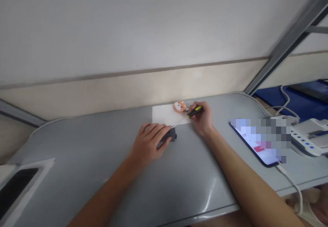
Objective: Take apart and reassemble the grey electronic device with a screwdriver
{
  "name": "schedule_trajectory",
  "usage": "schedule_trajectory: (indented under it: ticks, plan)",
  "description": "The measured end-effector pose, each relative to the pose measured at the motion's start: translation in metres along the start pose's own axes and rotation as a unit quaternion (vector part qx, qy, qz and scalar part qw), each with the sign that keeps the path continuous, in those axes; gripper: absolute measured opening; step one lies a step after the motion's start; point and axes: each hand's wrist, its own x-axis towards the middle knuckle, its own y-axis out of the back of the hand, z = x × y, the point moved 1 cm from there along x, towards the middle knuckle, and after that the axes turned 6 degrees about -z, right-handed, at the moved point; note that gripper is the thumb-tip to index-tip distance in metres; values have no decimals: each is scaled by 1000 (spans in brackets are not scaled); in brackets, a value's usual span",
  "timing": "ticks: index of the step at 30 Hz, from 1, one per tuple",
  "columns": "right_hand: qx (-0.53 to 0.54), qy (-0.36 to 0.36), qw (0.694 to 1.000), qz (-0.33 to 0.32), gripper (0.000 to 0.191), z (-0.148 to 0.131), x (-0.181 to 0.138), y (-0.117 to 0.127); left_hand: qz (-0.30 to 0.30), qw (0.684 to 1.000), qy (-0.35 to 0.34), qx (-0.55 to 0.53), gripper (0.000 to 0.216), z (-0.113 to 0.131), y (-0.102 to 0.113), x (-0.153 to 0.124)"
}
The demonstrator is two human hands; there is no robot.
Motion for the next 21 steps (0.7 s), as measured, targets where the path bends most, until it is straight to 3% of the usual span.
schedule_trajectory:
  ticks: [7, 13, 18, 21]
  plan:
    - [-10, 1, 1000, 10, 20, 1, 3, 1, 7, 1000, -14, 15, 24, -2, 1, 1]
    - [-10, 18, 999, 35, 17, -2, 6, 6, -30, 999, -6, 22, 26, -2, 1, -1]
    - [24, 16, 997, 76, 13, -4, 8, 11, -60, 997, 10, -39, 30, -8, 7, -2]
    - [30, 14, 995, 91, 13, -4, 9, 12, -111, 985, 50, -120, 33, -19, 18, -3]
